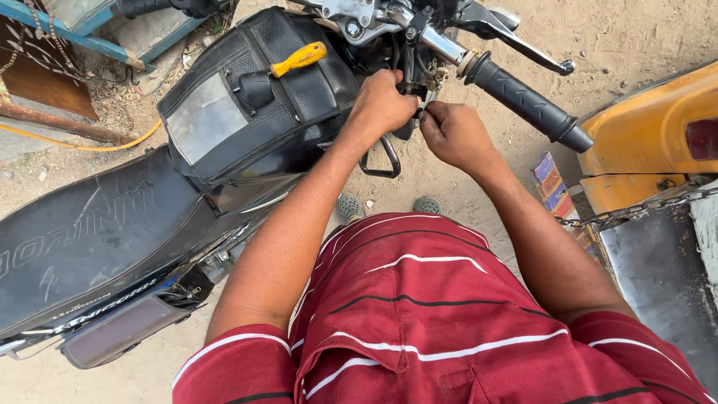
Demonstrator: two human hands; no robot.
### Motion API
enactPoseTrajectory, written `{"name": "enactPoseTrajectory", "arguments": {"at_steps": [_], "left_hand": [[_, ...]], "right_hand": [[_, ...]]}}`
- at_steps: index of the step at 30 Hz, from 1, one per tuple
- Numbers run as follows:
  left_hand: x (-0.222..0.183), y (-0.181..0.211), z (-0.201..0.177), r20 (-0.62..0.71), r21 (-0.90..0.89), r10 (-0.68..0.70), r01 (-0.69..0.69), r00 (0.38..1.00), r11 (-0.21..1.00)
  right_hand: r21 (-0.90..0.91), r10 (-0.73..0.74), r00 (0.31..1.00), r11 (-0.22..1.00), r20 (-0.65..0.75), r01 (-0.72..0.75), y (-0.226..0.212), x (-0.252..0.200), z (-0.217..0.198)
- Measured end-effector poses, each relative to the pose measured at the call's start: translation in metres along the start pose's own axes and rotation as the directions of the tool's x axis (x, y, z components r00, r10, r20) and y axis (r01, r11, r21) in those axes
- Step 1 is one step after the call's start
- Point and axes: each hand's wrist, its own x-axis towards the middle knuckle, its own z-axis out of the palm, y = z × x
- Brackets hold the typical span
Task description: The recorder is repairing or adjusting the ignition or handlebar-mounted components of a motorcycle.
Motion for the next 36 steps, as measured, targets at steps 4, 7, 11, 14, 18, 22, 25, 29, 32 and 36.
{"name": "enactPoseTrajectory", "arguments": {"at_steps": [4, 7, 11, 14, 18, 22, 25, 29, 32, 36], "left_hand": [[0.010, -0.012, 0.004, -0.077, 0.062, 0.092, -0.087, 0.993, 0.994], [0.012, -0.020, -0.005, -0.124, 0.098, 0.161, -0.149, 0.979, 0.984], [0.004, -0.015, -0.022, -0.036, 0.041, 0.138, -0.136, 0.990, 0.990], [-0.001, -0.008, -0.024, 0.012, 0.081, 0.077, -0.078, 0.997, 0.994], [-0.001, -0.009, -0.027, -0.015, 0.077, 0.091, -0.090, 0.996, 0.993], [-0.003, -0.004, -0.023, -0.006, 0.113, 0.094, -0.093, 0.996, 0.989], [-0.002, -0.002, -0.014, 0.009, 0.102, 0.056, -0.056, 0.998, 0.993], [0.005, -0.009, -0.006, -0.027, 0.115, 0.095, -0.092, 0.995, 0.989], [0.003, -0.007, -0.005, -0.028, 0.105, 0.065, -0.062, 0.997, 0.993], [0.002, -0.008, -0.002, -0.043, 0.078, 0.060, -0.056, 0.997, 0.995]], "right_hand": [[0.519, 0.298, 0.943, 0.789, 0.146, -0.329, 0.011, -0.001, 0.027], [0.635, 0.304, 0.933, 0.686, 0.195, -0.356, 0.005, -0.007, 0.032], [0.608, 0.307, 0.926, 0.700, 0.218, -0.375, 0.005, -0.006, 0.028], [0.703, 0.286, 0.892, 0.550, 0.349, -0.451, 0.024, 0.004, 0.034], [0.719, 0.365, 0.799, 0.360, 0.478, -0.595, 0.020, 0.008, 0.012], [0.597, 0.369, 0.856, 0.613, 0.362, -0.517, 0.007, 0.005, 0.003], [0.326, 0.301, 0.926, 0.872, 0.229, -0.364, -0.030, 0.012, -0.016], [0.043, 0.079, 0.994, 0.996, 0.077, -0.083, -0.030, 0.013, -0.010], [0.121, 0.104, 0.992, 0.986, 0.074, -0.112, -0.011, 0.007, 0.008], [0.307, 0.233, 0.969, 0.919, 0.080, -0.246, -0.007, -0.005, 0.019]]}}
